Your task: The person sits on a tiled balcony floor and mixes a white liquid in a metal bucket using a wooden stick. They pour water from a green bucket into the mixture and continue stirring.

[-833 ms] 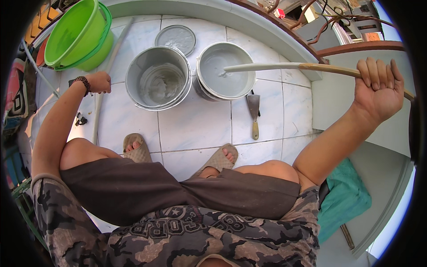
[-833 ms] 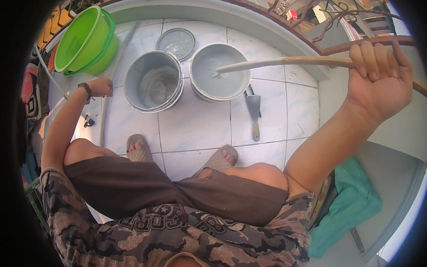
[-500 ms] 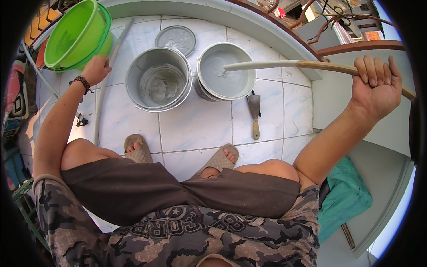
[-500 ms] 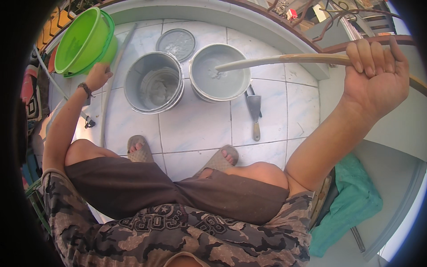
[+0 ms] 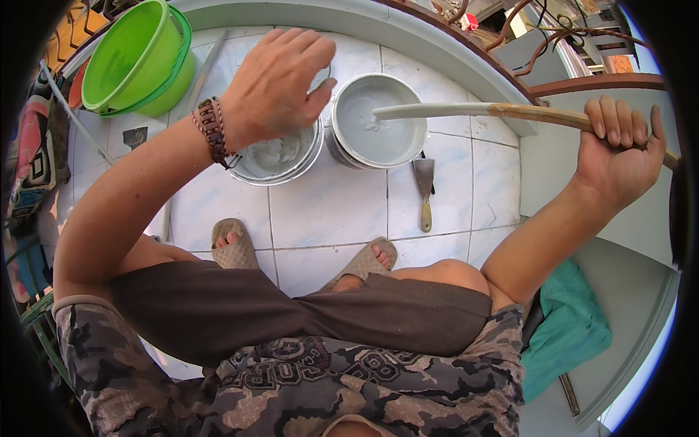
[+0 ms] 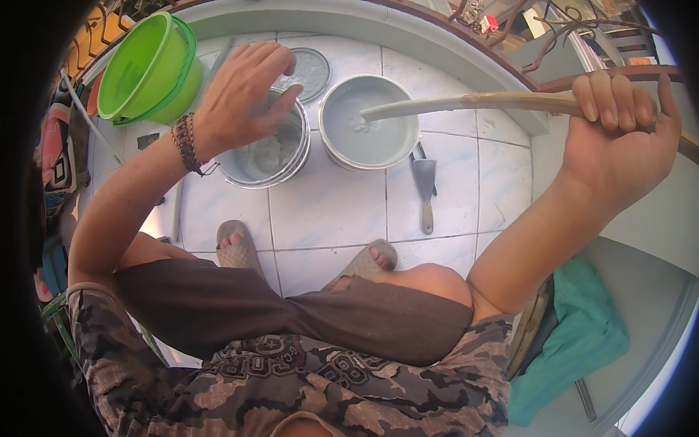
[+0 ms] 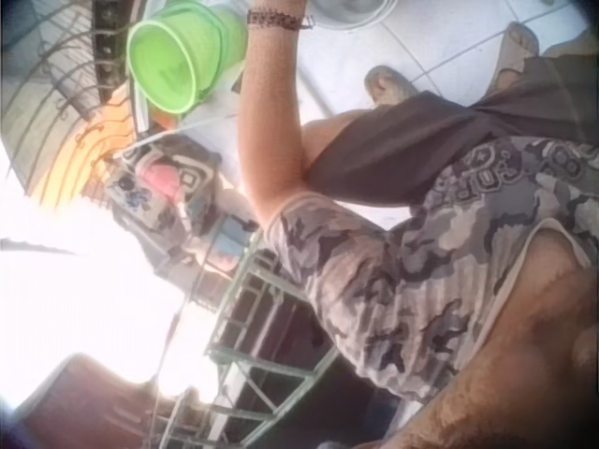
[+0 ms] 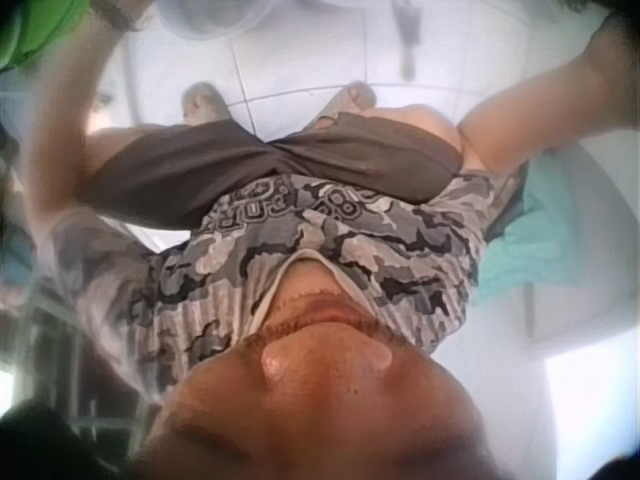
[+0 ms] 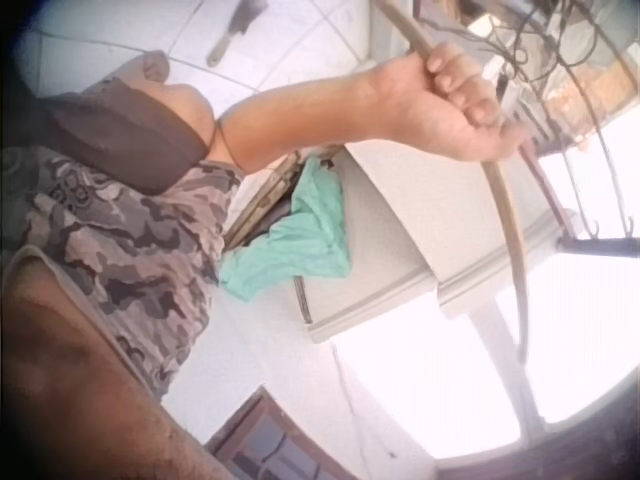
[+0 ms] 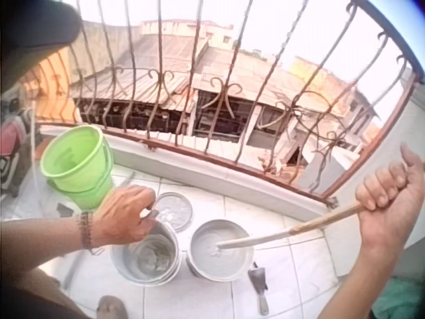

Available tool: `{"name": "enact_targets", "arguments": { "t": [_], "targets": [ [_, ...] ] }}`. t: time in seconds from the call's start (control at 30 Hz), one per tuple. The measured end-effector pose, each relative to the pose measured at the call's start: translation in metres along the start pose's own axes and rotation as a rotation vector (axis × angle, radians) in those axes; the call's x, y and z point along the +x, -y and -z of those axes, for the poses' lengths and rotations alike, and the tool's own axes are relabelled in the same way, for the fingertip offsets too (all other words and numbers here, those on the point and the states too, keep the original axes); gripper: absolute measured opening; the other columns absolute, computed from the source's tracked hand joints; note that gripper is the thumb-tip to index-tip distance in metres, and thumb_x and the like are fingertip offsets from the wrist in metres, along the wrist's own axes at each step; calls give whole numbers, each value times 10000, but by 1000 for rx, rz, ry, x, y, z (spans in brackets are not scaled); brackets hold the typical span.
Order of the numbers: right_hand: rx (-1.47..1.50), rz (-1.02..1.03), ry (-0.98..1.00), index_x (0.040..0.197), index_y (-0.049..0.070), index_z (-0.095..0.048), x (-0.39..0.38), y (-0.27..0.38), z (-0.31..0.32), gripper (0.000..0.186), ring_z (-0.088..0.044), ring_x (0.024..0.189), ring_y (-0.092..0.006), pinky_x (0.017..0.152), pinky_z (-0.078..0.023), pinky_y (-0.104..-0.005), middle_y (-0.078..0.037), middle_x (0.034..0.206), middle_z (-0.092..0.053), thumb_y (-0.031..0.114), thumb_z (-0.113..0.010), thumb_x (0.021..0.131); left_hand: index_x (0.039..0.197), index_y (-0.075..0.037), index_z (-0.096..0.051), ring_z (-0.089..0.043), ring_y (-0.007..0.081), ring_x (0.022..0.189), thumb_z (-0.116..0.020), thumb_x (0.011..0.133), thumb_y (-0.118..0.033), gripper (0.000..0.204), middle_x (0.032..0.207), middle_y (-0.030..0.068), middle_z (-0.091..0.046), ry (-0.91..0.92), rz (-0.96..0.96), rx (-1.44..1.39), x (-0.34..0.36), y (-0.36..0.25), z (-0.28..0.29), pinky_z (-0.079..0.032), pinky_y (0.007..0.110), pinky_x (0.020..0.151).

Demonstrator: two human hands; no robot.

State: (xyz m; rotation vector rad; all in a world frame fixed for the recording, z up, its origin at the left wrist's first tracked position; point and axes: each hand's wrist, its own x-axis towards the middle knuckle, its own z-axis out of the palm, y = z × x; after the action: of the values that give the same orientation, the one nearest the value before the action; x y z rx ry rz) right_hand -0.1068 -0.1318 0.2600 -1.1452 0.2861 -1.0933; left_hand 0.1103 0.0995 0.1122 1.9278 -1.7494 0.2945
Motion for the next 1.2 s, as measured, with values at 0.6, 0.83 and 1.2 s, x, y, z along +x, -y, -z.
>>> {"name": "enact_targets", "arguments": {
  "t": [0.6,0.83,1.2],
  "targets": [
    [-70,-70,-142,713,88,-447,-59,24,-17,278,-377,681,-175,714,-331,-338,-43,673,-395,230,-457,950,1109,8,-558,-472,376,1194,-537,797,-139,345,1034,144,-546,-599,311,-454,95,-207,-51,-280,527,993],
    [-55,-56,-236,729,76,-471,-73,19,-13,262,-397,734,-194,771,-350,-368,-62,718,-409,221,-467,948,1024,-1,-600,-493,380,1199,-535,803,-162,281,960,127,-567,-595,240,-396,97,-203,-53,-282,531,996],
    [-113,26,-57,773,77,-462,-56,-22,-2,271,-394,706,-183,722,-350,-358,-34,685,-389,263,-445,970,1081,-12,-608,-518,343,1086,-587,713,-27,369,985,117,-584,-709,385,-705,83,-178,-54,-325,468,923]
  ]
}}
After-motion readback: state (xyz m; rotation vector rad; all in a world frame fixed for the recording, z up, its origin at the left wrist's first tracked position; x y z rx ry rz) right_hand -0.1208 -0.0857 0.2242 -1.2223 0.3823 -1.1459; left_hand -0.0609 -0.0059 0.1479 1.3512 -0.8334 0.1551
